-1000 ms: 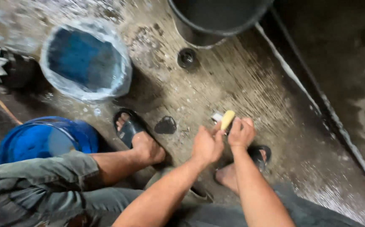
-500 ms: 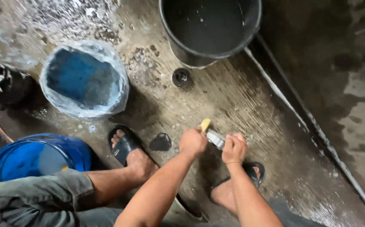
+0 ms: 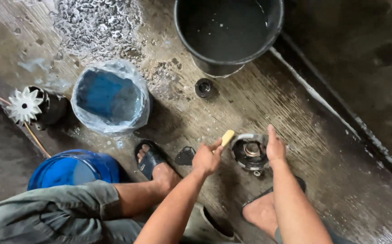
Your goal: Scrubbing a mechanical part with a brush and rinsing it in a bucket of water to clean it.
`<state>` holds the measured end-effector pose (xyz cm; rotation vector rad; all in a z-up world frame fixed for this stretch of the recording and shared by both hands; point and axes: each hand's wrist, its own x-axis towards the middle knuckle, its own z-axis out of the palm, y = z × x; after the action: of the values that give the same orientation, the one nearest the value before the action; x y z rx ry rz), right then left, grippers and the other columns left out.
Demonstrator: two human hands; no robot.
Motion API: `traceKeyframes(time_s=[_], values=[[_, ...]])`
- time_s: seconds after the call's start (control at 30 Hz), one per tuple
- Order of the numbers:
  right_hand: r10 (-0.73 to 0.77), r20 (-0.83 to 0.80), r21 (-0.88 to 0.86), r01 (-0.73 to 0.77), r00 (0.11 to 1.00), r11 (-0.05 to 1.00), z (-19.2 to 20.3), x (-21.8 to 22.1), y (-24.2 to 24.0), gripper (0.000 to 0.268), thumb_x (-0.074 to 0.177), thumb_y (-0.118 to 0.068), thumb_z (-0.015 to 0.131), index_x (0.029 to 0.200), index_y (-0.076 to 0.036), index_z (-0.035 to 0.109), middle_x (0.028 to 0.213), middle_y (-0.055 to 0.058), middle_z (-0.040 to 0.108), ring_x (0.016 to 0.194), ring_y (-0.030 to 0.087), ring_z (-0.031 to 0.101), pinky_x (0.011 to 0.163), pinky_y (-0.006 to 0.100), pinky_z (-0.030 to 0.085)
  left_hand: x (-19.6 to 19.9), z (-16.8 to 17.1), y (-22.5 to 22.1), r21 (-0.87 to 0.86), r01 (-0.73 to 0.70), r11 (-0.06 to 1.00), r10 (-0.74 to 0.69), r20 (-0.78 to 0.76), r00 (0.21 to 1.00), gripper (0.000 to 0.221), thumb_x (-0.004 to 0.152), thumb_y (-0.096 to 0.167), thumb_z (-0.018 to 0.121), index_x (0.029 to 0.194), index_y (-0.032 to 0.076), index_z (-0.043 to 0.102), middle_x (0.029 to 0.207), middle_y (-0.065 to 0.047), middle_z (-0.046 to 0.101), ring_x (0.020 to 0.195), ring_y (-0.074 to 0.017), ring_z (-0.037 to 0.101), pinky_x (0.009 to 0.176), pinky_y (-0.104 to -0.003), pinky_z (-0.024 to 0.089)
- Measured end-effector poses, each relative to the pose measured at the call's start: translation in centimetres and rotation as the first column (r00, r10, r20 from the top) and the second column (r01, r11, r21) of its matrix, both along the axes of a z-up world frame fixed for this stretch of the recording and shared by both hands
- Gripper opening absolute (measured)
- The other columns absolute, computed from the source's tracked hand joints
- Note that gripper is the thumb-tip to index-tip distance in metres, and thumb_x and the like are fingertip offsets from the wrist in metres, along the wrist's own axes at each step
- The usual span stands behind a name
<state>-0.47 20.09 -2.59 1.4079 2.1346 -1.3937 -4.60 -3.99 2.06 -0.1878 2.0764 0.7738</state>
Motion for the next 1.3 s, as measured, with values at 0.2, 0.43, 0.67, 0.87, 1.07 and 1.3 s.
traceKeyframes(time_s=[0.2,0.43,0.67,0.87,1.07,1.3], values=[[0.125,0.248,0.046,-0.140,0.961,0.989,-3.2,-0.1,0.4,0.128,0.066,-0.092,0.071,0.161,-0.015,0.033,0.157,0.018,0.046,0.143,0.037,0.044,0.115,0.054,0.040,1.4,4.9,0.9,0.023,-0.135,0.991,0.135,-0.047,0.990,0.044,0.104,0.036,0.047,0.146,0.030,0.058,0.120,-0.020,0.055,0.116,-0.0480,0.063,0.098,-0.054,0.056],[0.112,0.336,0.191,-0.185,0.935,0.964,-6.4,0.5,0.0,0.095,0.076,-0.088,0.066,0.131,-0.010,0.058,0.135,0.024,0.061,0.132,0.039,0.055,0.113,0.048,0.044,-1.6,-8.4,4.3,-0.039,0.071,0.997,-0.077,-0.186,0.980,0.038,0.101,0.049,0.049,0.134,0.042,0.066,0.116,-0.014,0.066,0.109,-0.0410,0.069,0.091,-0.049,0.059],[0.079,0.366,0.117,-0.130,0.927,0.985,-6.1,-2.2,0.3,0.101,0.081,-0.083,0.066,0.141,-0.002,0.055,0.148,0.026,0.053,0.141,0.041,0.046,0.119,0.053,0.036,1.6,-5.6,0.8,0.047,-0.082,0.996,0.089,-0.170,0.981,0.031,0.100,0.034,0.054,0.127,0.020,0.056,0.124,-0.011,0.064,0.106,-0.0432,0.068,0.088,-0.052,0.057],[0.113,0.394,0.067,-0.152,0.912,0.986,-4.3,-2.8,-0.9,0.109,0.083,-0.082,0.064,0.152,0.001,0.045,0.156,0.025,0.044,0.148,0.038,0.038,0.121,0.052,0.032,-2.2,-10.8,4.9,-0.018,0.022,1.000,-0.025,-0.150,0.988,0.035,0.098,0.046,0.053,0.130,0.050,0.066,0.117,-0.002,0.059,0.104,-0.0359,0.070,0.091,-0.046,0.060],[0.106,0.385,0.073,-0.145,0.917,0.987,-6.6,-2.7,0.8,0.109,0.076,-0.086,0.068,0.141,0.000,0.055,0.150,0.026,0.052,0.143,0.041,0.043,0.120,0.054,0.034,6.3,-9.9,4.2,0.328,-0.476,0.816,0.534,-0.114,0.838,0.033,0.099,0.010,0.059,0.129,-0.001,0.065,0.109,-0.023,0.060,0.109,-0.0376,0.062,0.099,-0.043,0.046],[0.125,0.465,-0.019,-0.131,0.876,0.991,-4.8,-3.8,0.9,0.116,0.076,-0.084,0.071,0.148,0.004,0.051,0.154,0.026,0.045,0.146,0.040,0.039,0.119,0.055,0.032,3.6,-14.9,7.6,0.097,-0.540,0.836,0.535,-0.360,0.764,0.041,0.099,0.026,0.059,0.140,0.028,0.065,0.095,-0.015,0.064,0.101,-0.0368,0.067,0.093,-0.042,0.051]])
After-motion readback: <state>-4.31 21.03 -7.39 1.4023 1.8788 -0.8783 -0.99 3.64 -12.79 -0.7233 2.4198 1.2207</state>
